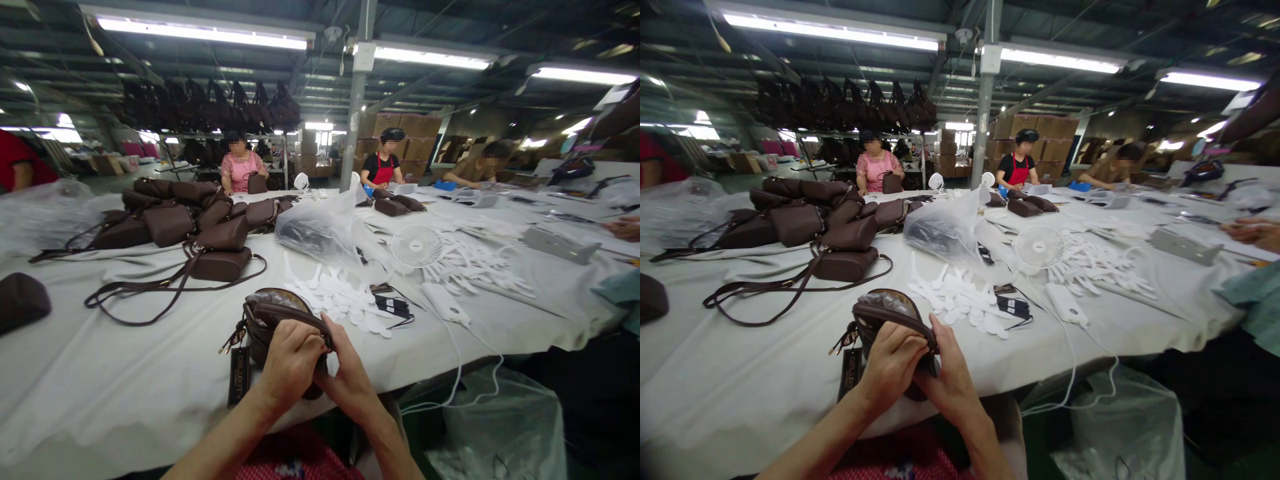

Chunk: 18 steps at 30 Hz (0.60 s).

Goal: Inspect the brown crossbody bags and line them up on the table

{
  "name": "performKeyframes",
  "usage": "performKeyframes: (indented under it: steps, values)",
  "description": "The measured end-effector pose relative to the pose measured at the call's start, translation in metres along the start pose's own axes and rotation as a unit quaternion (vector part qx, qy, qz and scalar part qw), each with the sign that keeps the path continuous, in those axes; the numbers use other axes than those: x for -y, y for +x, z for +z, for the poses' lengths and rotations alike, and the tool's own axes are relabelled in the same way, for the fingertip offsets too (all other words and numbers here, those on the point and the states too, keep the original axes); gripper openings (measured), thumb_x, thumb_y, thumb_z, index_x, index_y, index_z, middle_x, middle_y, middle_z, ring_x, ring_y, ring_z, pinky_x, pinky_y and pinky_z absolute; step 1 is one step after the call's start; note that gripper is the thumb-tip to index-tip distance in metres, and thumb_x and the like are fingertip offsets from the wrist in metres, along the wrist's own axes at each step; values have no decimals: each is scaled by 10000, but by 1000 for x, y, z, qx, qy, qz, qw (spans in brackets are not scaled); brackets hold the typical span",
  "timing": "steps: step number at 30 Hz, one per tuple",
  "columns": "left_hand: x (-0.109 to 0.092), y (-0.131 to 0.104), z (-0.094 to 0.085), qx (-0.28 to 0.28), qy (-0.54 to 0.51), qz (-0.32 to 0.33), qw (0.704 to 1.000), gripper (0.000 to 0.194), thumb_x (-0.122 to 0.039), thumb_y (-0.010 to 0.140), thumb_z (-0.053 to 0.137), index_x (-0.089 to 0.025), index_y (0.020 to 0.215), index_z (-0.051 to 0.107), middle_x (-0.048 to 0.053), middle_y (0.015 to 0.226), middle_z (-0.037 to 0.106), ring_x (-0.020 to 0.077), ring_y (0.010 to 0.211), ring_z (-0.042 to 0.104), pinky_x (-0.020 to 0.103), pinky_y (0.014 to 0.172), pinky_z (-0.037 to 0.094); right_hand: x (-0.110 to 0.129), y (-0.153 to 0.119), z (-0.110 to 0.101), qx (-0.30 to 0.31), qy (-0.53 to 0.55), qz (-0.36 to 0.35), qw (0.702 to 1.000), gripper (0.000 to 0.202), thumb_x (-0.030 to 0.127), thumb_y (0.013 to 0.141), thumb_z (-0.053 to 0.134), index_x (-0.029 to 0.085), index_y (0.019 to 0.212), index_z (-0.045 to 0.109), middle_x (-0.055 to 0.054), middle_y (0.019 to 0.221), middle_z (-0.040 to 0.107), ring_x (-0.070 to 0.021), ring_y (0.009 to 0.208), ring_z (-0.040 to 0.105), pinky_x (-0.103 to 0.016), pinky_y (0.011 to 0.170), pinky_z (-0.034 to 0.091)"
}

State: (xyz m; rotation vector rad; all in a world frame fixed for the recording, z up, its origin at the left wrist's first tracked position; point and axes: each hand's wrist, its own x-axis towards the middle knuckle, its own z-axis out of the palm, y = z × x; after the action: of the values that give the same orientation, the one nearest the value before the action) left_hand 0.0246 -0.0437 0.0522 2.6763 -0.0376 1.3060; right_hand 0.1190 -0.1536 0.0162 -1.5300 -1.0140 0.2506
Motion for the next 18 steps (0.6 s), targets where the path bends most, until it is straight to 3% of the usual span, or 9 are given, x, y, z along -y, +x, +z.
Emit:
performKeyframes:
  steps: [3, 7, 12, 18]
  values:
    - [1, 5, -1, -13, -4, -27, 1000, 250, -186, 959, 451, -171, 769, 612, 38, 775, 653, 165, 749, 580, 297, 718, 433, -3, 4, 19, -87, 12, 57, 995, 583, 180, 685, 664, 207, 1239, 481, -40, 1029, 635, -193, 892, 614, -330, 806, 528]
    - [8, 8, -6, -20, 45, -34, 998, 291, -191, 975, 392, -180, 757, 585, 19, 688, 630, 175, 675, 563, 320, 681, 415, -4, 12, 29, -97, 18, 53, 994, 332, 188, 673, 645, 214, 976, 511, 38, 760, 582, -138, 650, 541, -253, 603, 472]
    - [24, 11, -14, -63, 158, -86, 982, 244, -174, 939, 450, -188, 721, 560, 44, 681, 625, 222, 727, 551, 363, 719, 407, -8, 13, 26, -73, -17, 52, 996, 255, 189, 684, 642, 216, 907, 522, 40, 720, 583, -132, 619, 521, -244, 583, 447]
    - [37, 8, -13, -108, 158, -106, 976, 159, -169, 917, 520, -178, 773, 588, 66, 855, 664, 223, 852, 542, 373, 823, 419, -9, 14, 9, -31, -54, 27, 998, 142, 215, 741, 630, 213, 844, 532, 41, 685, 550, -129, 617, 506, -239, 594, 430]
